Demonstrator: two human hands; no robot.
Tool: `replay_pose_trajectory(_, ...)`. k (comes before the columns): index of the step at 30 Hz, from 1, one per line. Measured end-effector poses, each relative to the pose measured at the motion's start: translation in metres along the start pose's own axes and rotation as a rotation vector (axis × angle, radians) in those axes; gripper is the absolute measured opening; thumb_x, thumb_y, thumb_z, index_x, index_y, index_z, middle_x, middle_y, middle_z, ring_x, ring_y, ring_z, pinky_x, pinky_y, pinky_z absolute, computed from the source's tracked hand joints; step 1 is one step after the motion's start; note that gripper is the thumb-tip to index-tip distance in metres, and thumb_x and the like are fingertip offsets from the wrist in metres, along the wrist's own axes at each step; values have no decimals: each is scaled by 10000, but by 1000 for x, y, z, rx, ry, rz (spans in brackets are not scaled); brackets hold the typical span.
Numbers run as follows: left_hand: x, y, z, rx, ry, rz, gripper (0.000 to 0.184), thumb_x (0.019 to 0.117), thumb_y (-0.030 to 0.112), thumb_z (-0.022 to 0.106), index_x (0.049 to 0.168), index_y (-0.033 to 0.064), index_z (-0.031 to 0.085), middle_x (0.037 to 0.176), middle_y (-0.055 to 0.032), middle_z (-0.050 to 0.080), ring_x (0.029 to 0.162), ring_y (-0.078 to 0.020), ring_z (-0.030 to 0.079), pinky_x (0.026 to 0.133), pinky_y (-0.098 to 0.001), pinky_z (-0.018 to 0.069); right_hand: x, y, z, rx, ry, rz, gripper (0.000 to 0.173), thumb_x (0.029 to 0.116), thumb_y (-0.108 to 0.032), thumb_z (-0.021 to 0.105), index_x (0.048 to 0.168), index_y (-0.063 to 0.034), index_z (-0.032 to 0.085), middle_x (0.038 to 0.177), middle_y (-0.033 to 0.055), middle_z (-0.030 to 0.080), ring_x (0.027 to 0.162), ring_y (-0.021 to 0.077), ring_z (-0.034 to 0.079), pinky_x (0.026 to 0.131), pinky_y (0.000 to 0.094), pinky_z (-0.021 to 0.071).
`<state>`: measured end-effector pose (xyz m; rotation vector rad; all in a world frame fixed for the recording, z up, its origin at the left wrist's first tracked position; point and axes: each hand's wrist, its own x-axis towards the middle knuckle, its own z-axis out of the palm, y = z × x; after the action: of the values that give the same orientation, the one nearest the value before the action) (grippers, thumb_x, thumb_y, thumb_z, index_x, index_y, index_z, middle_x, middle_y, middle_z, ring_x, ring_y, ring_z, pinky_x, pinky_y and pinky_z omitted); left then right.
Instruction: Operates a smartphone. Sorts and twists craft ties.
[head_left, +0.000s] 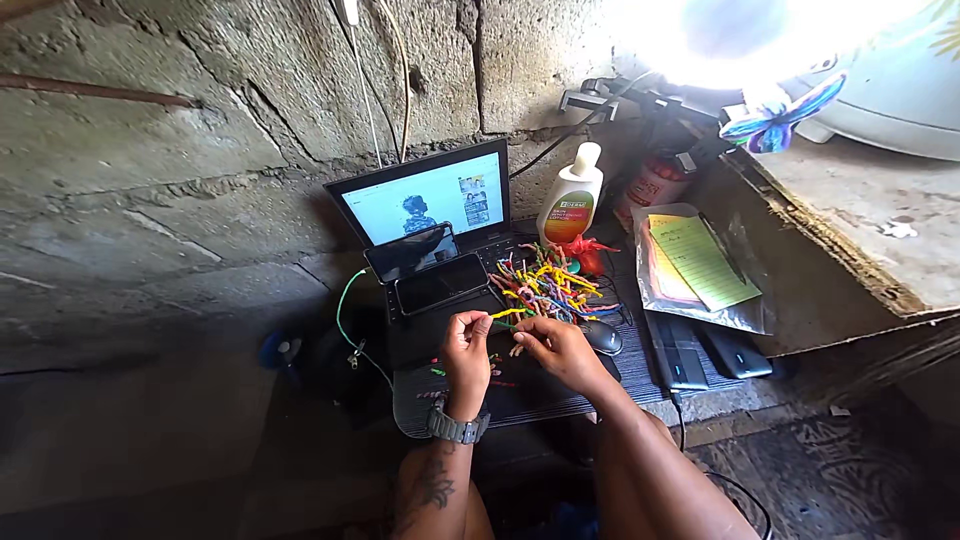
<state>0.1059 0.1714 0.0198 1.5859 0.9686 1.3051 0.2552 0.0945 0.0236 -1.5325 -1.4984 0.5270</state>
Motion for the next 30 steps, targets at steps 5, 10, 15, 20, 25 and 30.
replay_pose_trajectory(5,-5,1,-2,84,-133,202,142,982,56,609,996,-73,666,987,-108,706,952,-47,667,875,-188,539,-2,0,-4,-42,270,-199,249,1019,-234,570,1028,-63,751,974,65,697,971,153,640,909,338,497)
replay_pose_trajectory(10,-11,6,-4,-184,-362,130,106,1000,60,561,957,-16,620,938,0,664,880,2,640,823,-188,550,1,6,-12,232,213,-72,223,1017,-190,562,1031,-51,735,988,-16,651,932,-18,598,856,157,499)
replay_pose_trajectory(15,-9,8,-5,-393,-256,-28,79,1003,47,504,960,90,555,914,83,629,863,21,611,802,-171,529,3,6,-7,221,-93,-30,260,1026,-207,549,1041,-21,730,1016,44,692,939,19,617,860,212,495)
replay_pose_trajectory(20,-11,3,0,-309,-143,106,69,997,2,490,975,47,537,903,59,613,869,23,600,806,-164,519,-1,-6,0,543,-365,-38,197,1022,-147,527,936,-43,671,874,-79,670,815,-68,595,766,143,490)
replay_pose_trajectory(25,-13,10,1,-358,-189,-117,64,1007,17,481,983,45,534,873,51,613,770,18,600,703,-150,520,-1,2,-5,542,-317,-156,277,1029,-220,561,945,-11,722,966,-35,670,962,-42,583,865,157,467)
replay_pose_trajectory(30,-9,17,-4,-467,-340,-409,93,1038,34,449,991,58,525,862,34,623,790,-32,636,793,-220,561,-1,5,-7,289,-12,-208,304,951,-290,709,1076,-13,703,1063,44,683,1010,30,619,916,207,508)
